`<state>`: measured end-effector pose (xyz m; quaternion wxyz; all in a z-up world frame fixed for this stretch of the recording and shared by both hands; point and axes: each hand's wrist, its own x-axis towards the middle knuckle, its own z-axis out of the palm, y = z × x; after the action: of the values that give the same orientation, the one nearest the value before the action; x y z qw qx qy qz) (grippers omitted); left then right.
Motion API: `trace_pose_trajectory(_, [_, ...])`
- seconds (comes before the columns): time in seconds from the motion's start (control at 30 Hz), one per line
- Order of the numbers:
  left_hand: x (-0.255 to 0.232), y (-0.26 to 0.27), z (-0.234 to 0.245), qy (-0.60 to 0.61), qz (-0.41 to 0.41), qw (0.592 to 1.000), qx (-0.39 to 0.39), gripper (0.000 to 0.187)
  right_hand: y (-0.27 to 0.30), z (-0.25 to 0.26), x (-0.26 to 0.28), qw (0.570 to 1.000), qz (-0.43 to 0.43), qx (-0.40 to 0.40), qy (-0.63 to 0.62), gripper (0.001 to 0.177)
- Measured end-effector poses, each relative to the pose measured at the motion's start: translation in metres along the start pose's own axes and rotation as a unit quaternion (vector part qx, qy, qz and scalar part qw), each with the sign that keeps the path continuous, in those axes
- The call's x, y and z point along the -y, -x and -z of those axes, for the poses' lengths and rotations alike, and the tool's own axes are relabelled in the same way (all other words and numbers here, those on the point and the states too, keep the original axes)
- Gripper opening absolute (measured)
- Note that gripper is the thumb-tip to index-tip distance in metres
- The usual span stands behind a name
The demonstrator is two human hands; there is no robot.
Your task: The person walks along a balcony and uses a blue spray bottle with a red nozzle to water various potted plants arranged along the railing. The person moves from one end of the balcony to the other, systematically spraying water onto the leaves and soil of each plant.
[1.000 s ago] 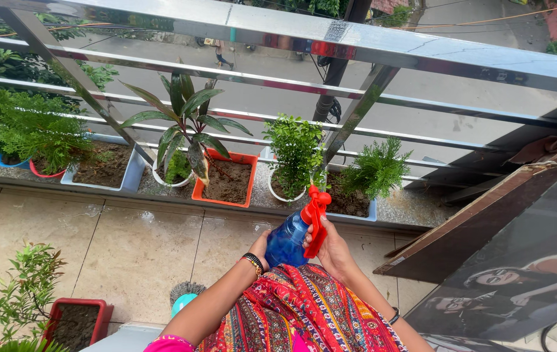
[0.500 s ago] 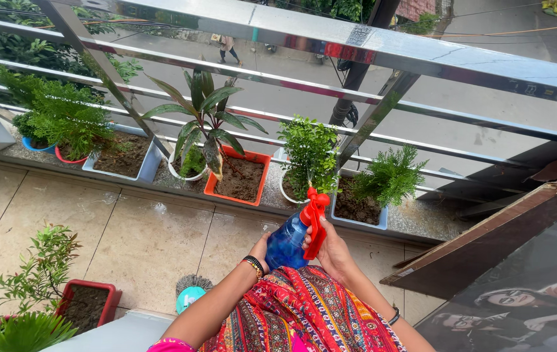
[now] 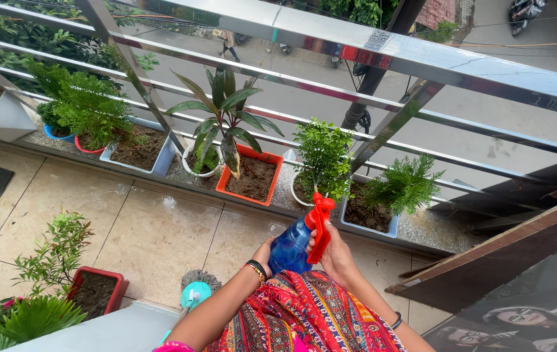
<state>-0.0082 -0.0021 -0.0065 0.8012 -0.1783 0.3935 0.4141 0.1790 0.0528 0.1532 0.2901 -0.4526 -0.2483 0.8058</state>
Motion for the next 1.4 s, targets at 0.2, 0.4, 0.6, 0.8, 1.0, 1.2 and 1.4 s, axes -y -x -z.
trace_pose_trajectory(0.2, [-0.009, 0.007, 0.018, 0.081, -0.028, 0.996, 0.025, 0.076, -0.005, -0.021, -0.011, 0.997, 0.003, 0.028, 0.069, 0.055])
trace_pose_trajectory(0.4, [-0.032, 0.022, 0.039, 0.083, -0.040, 0.995, 0.030, 0.075, -0.029, -0.040, -0.040, 0.989, 0.009, 0.076, 0.127, 0.059])
trace_pose_trajectory(0.6, [-0.053, 0.038, 0.068, 0.099, -0.065, 0.992, 0.048, 0.079, -0.060, -0.057, -0.072, 0.976, 0.049, 0.147, 0.155, 0.055])
trace_pose_trajectory(0.8, [-0.064, 0.038, 0.080, 0.122, -0.089, 0.988, 0.033, 0.074, -0.066, -0.077, -0.069, 0.973, 0.030, 0.149, 0.176, 0.056])
trace_pose_trajectory(1.0, [-0.080, 0.028, 0.066, 0.160, -0.121, 0.977, 0.065, 0.072, -0.076, -0.089, -0.032, 0.965, 0.020, 0.160, 0.207, 0.058])
trace_pose_trajectory(1.2, [-0.095, 0.034, 0.042, 0.158, -0.175, 0.972, 0.010, 0.061, -0.087, -0.103, 0.003, 0.950, 0.035, 0.196, 0.242, 0.054])
trace_pose_trajectory(1.4, [-0.090, 0.018, 0.031, 0.163, -0.211, 0.964, 0.009, 0.063, -0.100, -0.091, 0.016, 0.951, 0.014, 0.208, 0.229, 0.054])
